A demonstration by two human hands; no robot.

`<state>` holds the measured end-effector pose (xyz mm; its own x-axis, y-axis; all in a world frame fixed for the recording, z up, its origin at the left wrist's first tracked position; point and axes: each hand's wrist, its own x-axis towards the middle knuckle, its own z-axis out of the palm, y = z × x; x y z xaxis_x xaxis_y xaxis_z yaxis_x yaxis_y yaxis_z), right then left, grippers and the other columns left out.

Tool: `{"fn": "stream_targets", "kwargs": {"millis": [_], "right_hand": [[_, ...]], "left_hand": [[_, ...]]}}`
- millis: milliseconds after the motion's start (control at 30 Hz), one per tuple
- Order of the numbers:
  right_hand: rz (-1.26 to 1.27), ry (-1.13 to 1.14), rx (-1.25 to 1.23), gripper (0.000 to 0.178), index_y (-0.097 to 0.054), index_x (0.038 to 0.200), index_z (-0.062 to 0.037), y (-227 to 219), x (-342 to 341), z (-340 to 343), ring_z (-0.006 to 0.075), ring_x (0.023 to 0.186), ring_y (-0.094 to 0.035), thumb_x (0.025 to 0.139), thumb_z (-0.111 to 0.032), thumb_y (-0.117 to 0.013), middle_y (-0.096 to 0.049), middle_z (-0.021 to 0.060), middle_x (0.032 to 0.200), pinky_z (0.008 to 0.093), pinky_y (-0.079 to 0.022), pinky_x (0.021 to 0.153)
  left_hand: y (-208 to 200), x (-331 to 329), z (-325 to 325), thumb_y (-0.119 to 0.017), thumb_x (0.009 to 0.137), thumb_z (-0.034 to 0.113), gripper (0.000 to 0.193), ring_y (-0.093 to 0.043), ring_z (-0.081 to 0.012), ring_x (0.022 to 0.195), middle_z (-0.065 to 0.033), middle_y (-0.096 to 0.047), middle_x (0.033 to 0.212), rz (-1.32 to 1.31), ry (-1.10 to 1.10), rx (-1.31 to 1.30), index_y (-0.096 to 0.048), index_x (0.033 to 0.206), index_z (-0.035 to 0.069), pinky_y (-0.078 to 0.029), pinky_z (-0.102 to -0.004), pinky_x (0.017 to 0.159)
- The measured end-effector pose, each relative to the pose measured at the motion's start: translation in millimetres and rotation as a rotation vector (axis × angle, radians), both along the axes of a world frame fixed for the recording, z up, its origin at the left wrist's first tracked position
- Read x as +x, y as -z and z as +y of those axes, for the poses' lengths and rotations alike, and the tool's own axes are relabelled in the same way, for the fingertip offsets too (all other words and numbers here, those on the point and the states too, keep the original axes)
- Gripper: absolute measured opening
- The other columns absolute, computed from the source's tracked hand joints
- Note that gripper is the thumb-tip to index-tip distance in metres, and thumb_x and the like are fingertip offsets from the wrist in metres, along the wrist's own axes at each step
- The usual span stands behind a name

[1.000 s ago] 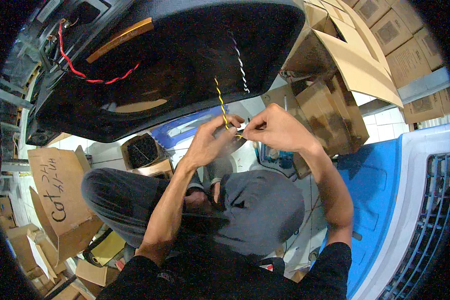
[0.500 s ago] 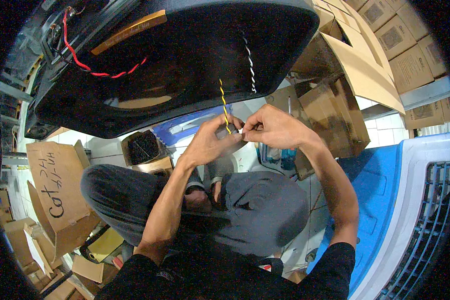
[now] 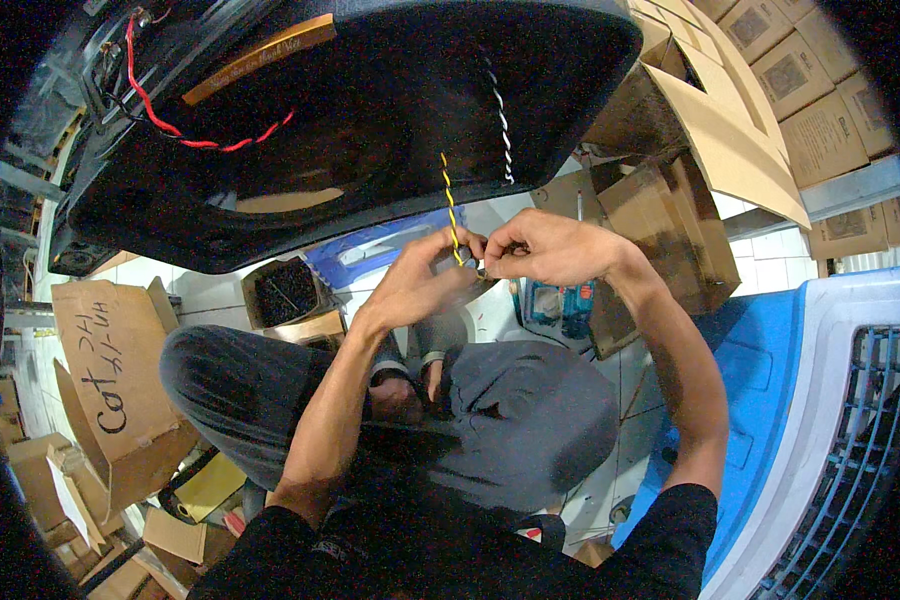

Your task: The person sits on the floor and assembles a speaker by attaching a cone to the enclosure, connecting red and yellow wires to terminals, and using a soldering iron to secure connections.

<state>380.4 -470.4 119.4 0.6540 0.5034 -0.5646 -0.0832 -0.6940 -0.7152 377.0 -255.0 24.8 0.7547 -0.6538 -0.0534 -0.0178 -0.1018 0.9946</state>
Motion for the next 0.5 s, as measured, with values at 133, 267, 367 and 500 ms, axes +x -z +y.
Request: {"fn": "stream_targets", "kwargs": {"millis": [133, 267, 367, 500], "right_hand": [[-0.057, -0.050, -0.012, 0.029, -0.069, 0.102, 0.0029, 4.2, -1.5, -2.8, 0.0200, 0.077, -0.064, 0.099, -0.024, -0.060, -0.070, 0.0146, 0.084, 0.0373, -0.050, 0.072], [-0.117, -0.040, -0.104, 0.031, -0.069, 0.101, 0.0035, 9.7, -7.4, 0.7, 0.0252, 0.078, -0.066, 0.099, -0.024, -0.054, -0.069, 0.0185, 0.085, 0.0400, -0.050, 0.073], [-0.176, -0.068, -0.130, 0.031, -0.069, 0.099, 0.0047, 11.0, -6.4, 4.0, 0.0270, 0.077, -0.067, 0.097, -0.022, -0.053, -0.069, 0.0199, 0.082, 0.0413, -0.050, 0.073], [-0.129, -0.040, -0.176, 0.031, -0.070, 0.097, 0.0068, 7.7, -2.7, 7.1, 0.0288, 0.075, -0.067, 0.095, -0.021, -0.055, -0.067, 0.0217, 0.077, 0.0436, -0.050, 0.071]], "left_hand": [[-0.6, -0.9, 0.2, -0.066, 0.087, 0.006, 0.029, -0.061, -0.0165, 0.106, -0.0078, -0.068, 0.111, -0.052, -0.008, -0.026, -0.063, 0.115, 0.003, -0.047, -0.0338, 0.098], [0.3, -1.7, -0.6, -0.065, 0.087, 0.006, 0.038, -0.059, -0.0202, 0.117, -0.0116, -0.064, 0.121, -0.041, -0.006, -0.016, -0.055, 0.124, 0.002, -0.046, -0.0370, 0.104], [-0.6, -1.7, -1.2, -0.065, 0.089, 0.006, 0.048, -0.056, -0.0256, 0.127, -0.0160, -0.060, 0.131, -0.079, 0.001, -0.043, -0.046, 0.132, 0.001, -0.043, -0.0396, 0.109], [-6.3, -2.5, -0.4, -0.065, 0.092, 0.009, 0.056, -0.054, -0.0334, 0.132, -0.0217, -0.058, 0.136, -0.102, 0.014, 0.025, -0.035, 0.139, 0.002, -0.043, -0.0420, 0.109]]}}
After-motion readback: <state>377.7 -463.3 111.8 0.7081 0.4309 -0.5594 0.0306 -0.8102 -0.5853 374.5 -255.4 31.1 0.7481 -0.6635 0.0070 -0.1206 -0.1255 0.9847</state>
